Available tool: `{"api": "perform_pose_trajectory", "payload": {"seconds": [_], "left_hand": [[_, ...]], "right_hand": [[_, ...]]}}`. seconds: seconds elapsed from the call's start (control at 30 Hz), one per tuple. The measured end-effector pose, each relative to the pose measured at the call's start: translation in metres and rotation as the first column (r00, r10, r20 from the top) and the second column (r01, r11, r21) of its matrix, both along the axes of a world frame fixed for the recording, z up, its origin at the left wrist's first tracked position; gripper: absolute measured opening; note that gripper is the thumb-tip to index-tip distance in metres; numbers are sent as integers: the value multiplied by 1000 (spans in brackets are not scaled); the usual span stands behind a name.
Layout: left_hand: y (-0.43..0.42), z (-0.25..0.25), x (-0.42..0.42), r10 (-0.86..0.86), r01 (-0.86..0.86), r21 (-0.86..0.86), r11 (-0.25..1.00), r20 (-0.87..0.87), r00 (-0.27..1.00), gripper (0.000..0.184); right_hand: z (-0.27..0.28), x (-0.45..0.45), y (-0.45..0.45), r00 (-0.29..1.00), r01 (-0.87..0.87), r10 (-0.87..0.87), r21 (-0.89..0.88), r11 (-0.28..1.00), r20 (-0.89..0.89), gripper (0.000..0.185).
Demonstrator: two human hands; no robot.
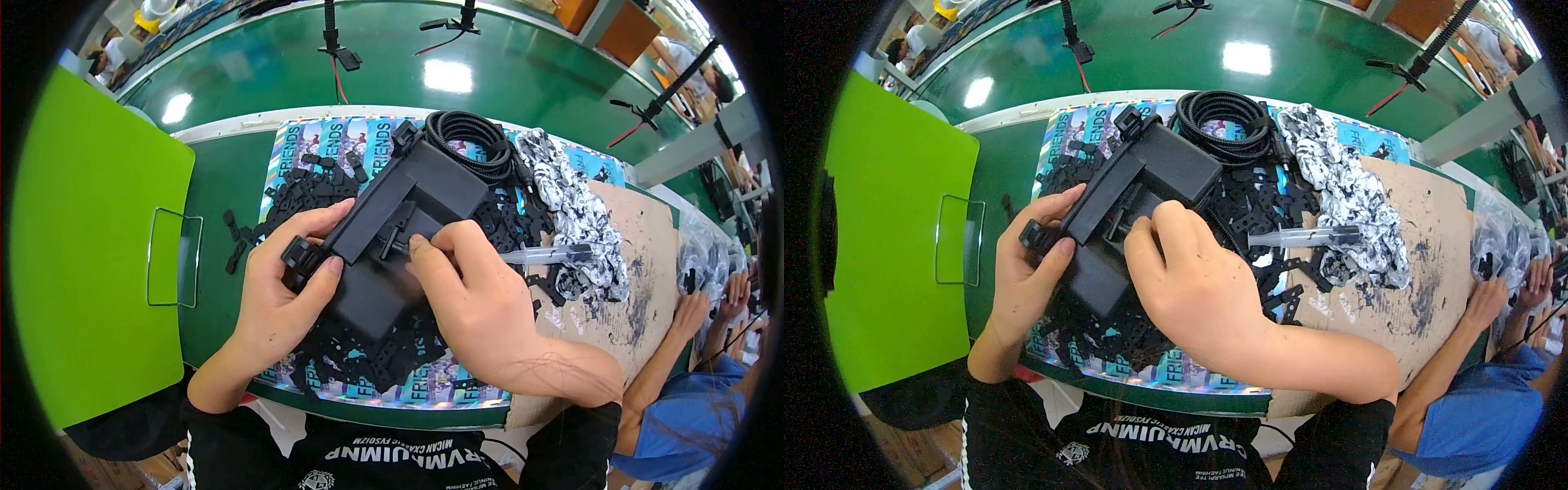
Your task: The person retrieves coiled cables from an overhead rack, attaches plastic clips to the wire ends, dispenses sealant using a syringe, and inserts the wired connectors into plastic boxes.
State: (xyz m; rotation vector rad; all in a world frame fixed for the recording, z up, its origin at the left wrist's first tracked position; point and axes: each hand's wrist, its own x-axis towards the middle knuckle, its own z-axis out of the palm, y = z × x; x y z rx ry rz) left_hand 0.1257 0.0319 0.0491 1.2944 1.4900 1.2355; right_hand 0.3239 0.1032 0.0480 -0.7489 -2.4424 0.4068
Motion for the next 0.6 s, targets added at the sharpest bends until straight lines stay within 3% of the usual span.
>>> {"api": "perform_pose_trajectory", "payload": {"seconds": [0.1, 0.23, 0.27, 0.43, 0.53, 0.6], "left_hand": [[7, -1, 1, -21, 25, 56, 998, -67, 998, 45], [11, 21, 9, -90, 87, -43, 995, -87, 992, 47], [12, 22, 10, -93, 90, -30, 995, -112, 989, 48], [11, 15, 11, -12, 16, 33, 999, -136, 991, 50], [11, 3, 14, 28, 15, 171, 985, -251, 967, 50], [10, 6, 17, 33, 9, 150, 989, -279, 960, 51]], "right_hand": [[3, -3, -3, 998, 9, -14, 79, 997, 55, 23], [-1, -11, 1, 998, 5, -15, 167, 986, 60, 26], [-8, -19, 7, 997, 59, -44, 297, 953, -56, 12], [-4, -31, 4, 996, 87, -89, 316, 945, -8, 11], [-7, -30, 3, 994, 107, -107, 295, 950, -15, 12], [-10, -29, 5, 994, 112, -105, 286, 952, -40, 12]]}}
